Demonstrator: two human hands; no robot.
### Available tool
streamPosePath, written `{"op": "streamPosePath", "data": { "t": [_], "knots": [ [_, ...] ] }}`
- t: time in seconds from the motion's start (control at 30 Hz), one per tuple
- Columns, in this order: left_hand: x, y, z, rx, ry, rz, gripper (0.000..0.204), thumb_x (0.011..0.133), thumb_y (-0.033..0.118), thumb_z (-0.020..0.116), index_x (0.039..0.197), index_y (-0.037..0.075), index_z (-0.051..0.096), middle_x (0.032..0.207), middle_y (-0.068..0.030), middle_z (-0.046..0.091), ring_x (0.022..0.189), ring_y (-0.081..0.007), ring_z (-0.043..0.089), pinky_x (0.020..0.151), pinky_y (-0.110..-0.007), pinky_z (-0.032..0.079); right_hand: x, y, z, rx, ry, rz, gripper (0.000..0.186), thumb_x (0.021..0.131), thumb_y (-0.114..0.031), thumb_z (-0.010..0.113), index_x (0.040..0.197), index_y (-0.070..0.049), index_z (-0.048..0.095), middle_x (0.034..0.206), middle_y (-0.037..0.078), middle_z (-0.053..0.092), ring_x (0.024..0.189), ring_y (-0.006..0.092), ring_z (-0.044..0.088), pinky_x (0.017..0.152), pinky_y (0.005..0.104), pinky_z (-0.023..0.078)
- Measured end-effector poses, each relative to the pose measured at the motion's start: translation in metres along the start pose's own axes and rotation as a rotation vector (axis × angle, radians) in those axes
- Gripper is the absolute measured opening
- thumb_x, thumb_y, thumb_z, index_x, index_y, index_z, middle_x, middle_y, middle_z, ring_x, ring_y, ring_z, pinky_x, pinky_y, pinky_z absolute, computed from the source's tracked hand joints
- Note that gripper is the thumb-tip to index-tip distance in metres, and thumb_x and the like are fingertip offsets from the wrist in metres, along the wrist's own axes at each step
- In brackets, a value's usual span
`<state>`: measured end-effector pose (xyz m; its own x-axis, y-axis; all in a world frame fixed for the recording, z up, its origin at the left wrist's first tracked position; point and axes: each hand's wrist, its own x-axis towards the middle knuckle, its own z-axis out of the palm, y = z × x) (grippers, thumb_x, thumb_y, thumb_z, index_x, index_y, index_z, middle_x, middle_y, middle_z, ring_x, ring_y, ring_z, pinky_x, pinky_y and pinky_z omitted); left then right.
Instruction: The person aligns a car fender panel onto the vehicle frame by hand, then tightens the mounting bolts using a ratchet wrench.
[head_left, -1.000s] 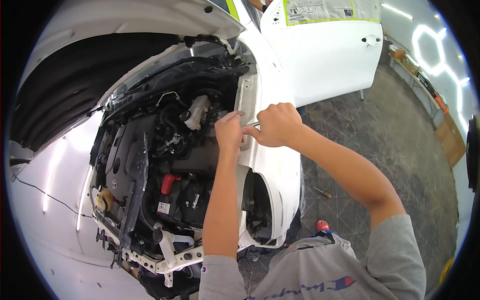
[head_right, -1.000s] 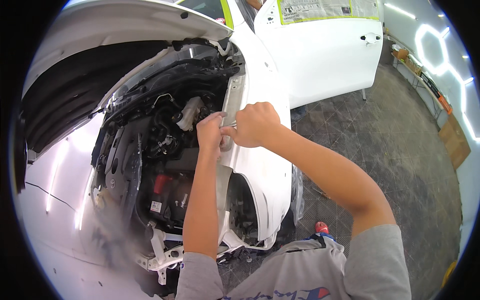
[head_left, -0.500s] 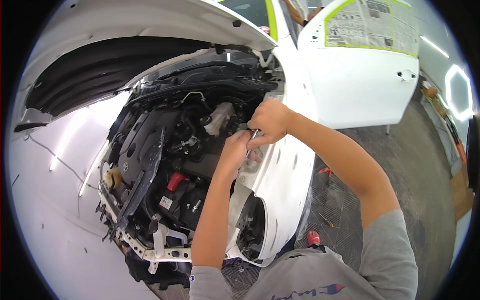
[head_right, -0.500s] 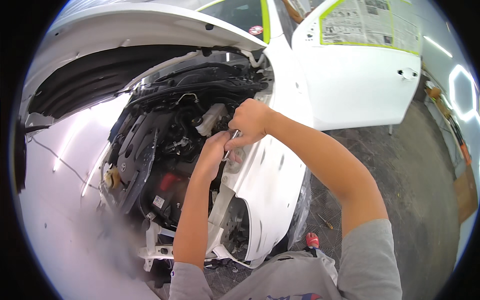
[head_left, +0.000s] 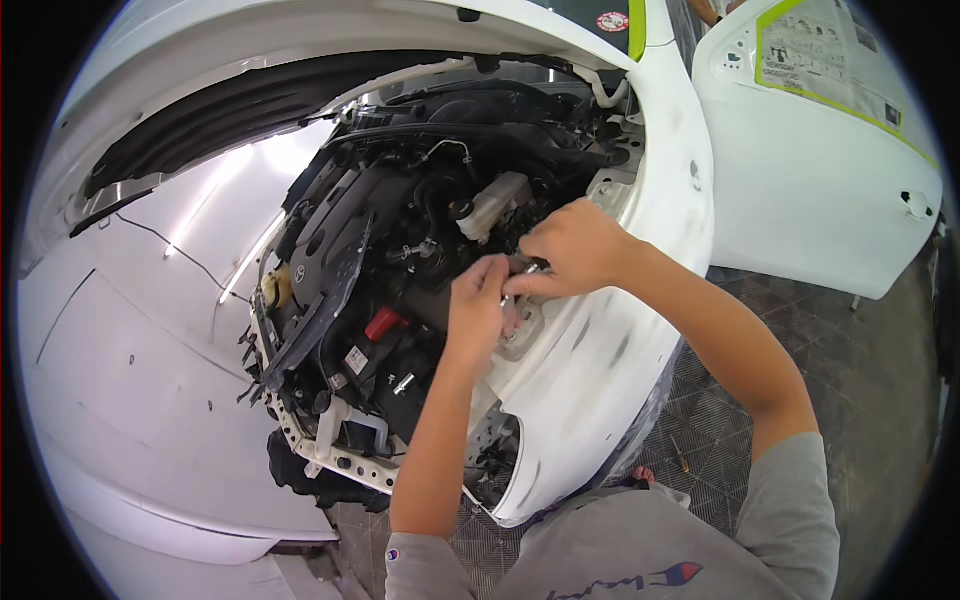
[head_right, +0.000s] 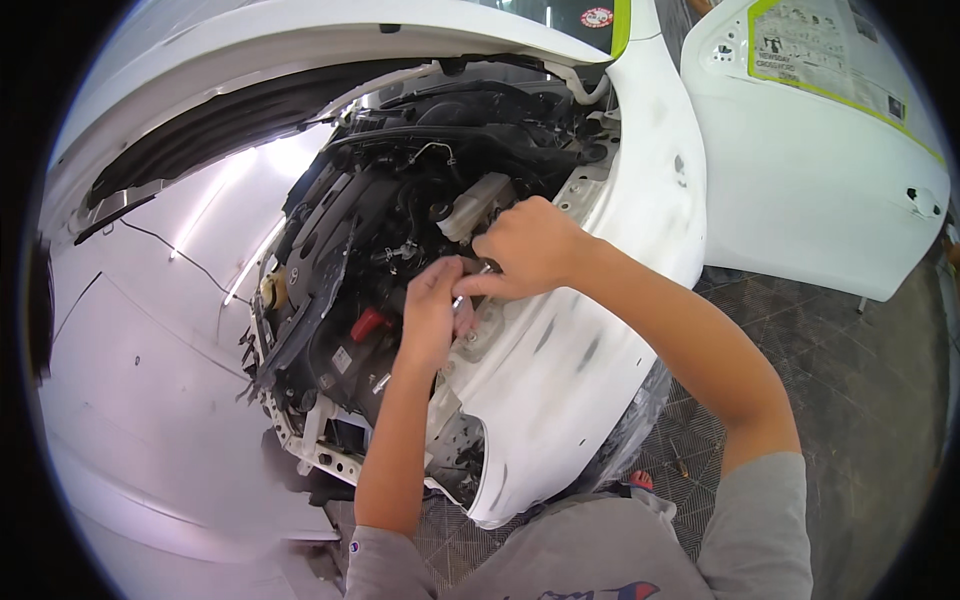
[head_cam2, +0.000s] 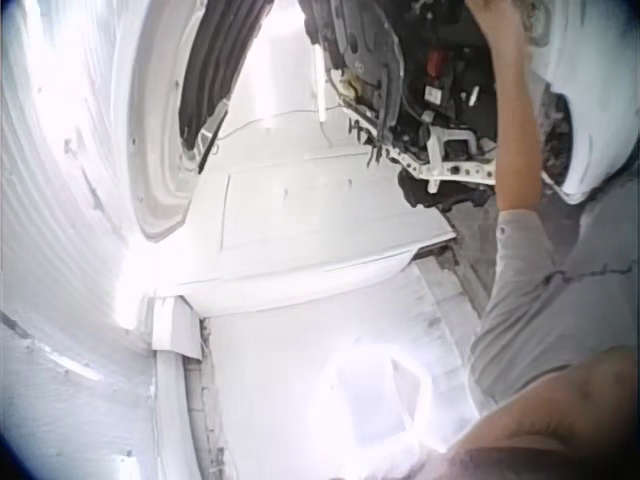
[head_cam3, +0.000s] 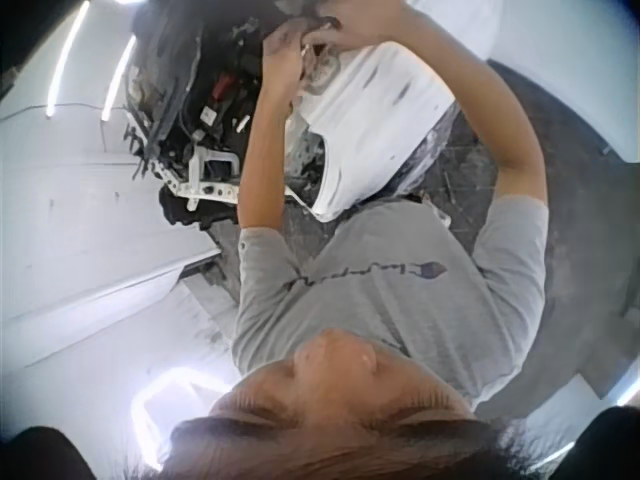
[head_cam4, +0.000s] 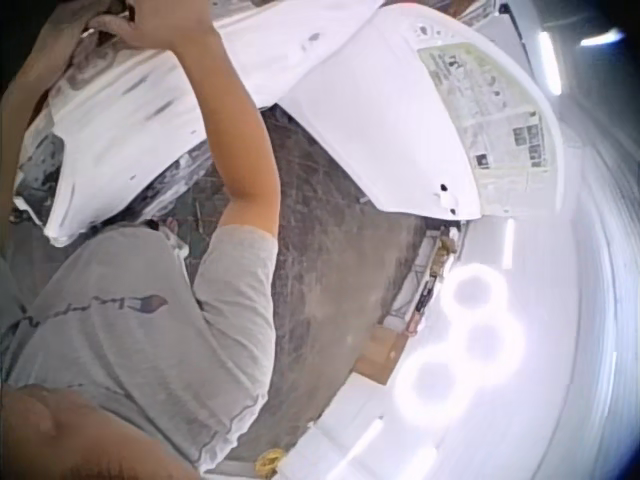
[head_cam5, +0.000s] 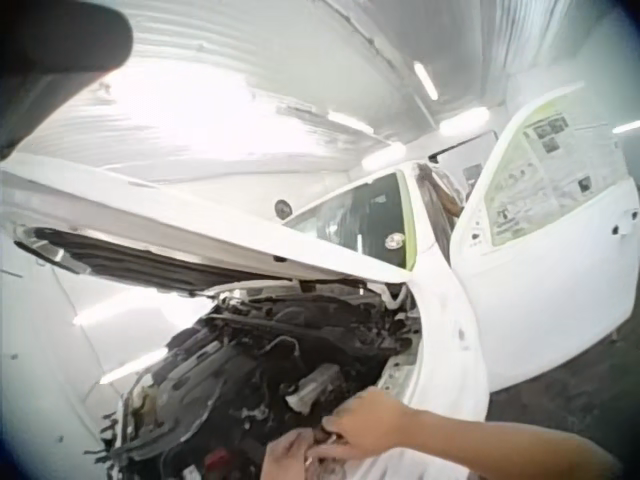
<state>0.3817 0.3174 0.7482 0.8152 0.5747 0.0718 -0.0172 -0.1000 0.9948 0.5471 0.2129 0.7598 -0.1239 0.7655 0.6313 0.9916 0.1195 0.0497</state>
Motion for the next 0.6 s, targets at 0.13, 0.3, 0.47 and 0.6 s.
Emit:
{"op": "streamPosePath", "data": {
  "t": [0.13, 0.3, 0.47, 0.6],
  "knots": [
    [0.015, 0.031, -0.002, -0.141, -0.107, -0.017, 0.028, 0.103, 0.023, 0.048, 0.109, -0.001, 0.061, 0.058, -0.0017, 0.049, 0.042, -0.0109, 0.043, 0.052, -0.030, 0.046, 0.013, 0.005, -0.040, 0.192, -0.029, 0.227, 0.053, 0.084, -0.060, 0.067, 0.073, -0.007, 0.071, 0.064, 0.012, 0.066, 0.064, 0.0329, 0.066, 0.063, 0.0406, 0.053],
    [0.049, 0.039, 0.027, 0.043, -0.008, 0.095, 0.032, 0.103, 0.032, 0.052, 0.107, 0.002, 0.064, 0.078, -0.0045, 0.063, 0.061, -0.0129, 0.060, 0.064, -0.030, 0.051, -0.008, 0.027, -0.075, 0.367, 0.030, 0.392, 0.040, 0.082, -0.042, 0.075, 0.078, -0.002, 0.072, 0.068, 0.013, 0.065, 0.062, 0.0269, 0.062, 0.062, 0.0372, 0.049],
    [0.106, 0.021, 0.072, 0.230, 0.026, 0.079, 0.050, 0.104, 0.047, 0.047, 0.107, 0.001, 0.067, 0.094, -0.0066, 0.069, 0.086, -0.0170, 0.065, 0.085, -0.033, 0.050, -0.039, 0.066, -0.091, 0.285, 0.005, 0.770, 0.042, 0.082, -0.046, 0.074, 0.089, -0.004, 0.076, 0.077, 0.012, 0.071, 0.076, 0.0277, 0.069, 0.071, 0.0380, 0.053],
    [0.155, -0.001, 0.099, 0.373, 0.045, 0.120, 0.058, 0.105, 0.052, 0.042, 0.107, 0.000, 0.067, 0.094, -0.0086, 0.069, 0.087, -0.0186, 0.065, 0.084, -0.033, 0.051, -0.055, 0.104, -0.085, 0.183, 0.042, 0.793, 0.038, 0.081, -0.046, 0.075, 0.086, -0.008, 0.076, 0.080, 0.011, 0.072, 0.077, 0.0279, 0.069, 0.071, 0.0382, 0.053]
  ]
}}
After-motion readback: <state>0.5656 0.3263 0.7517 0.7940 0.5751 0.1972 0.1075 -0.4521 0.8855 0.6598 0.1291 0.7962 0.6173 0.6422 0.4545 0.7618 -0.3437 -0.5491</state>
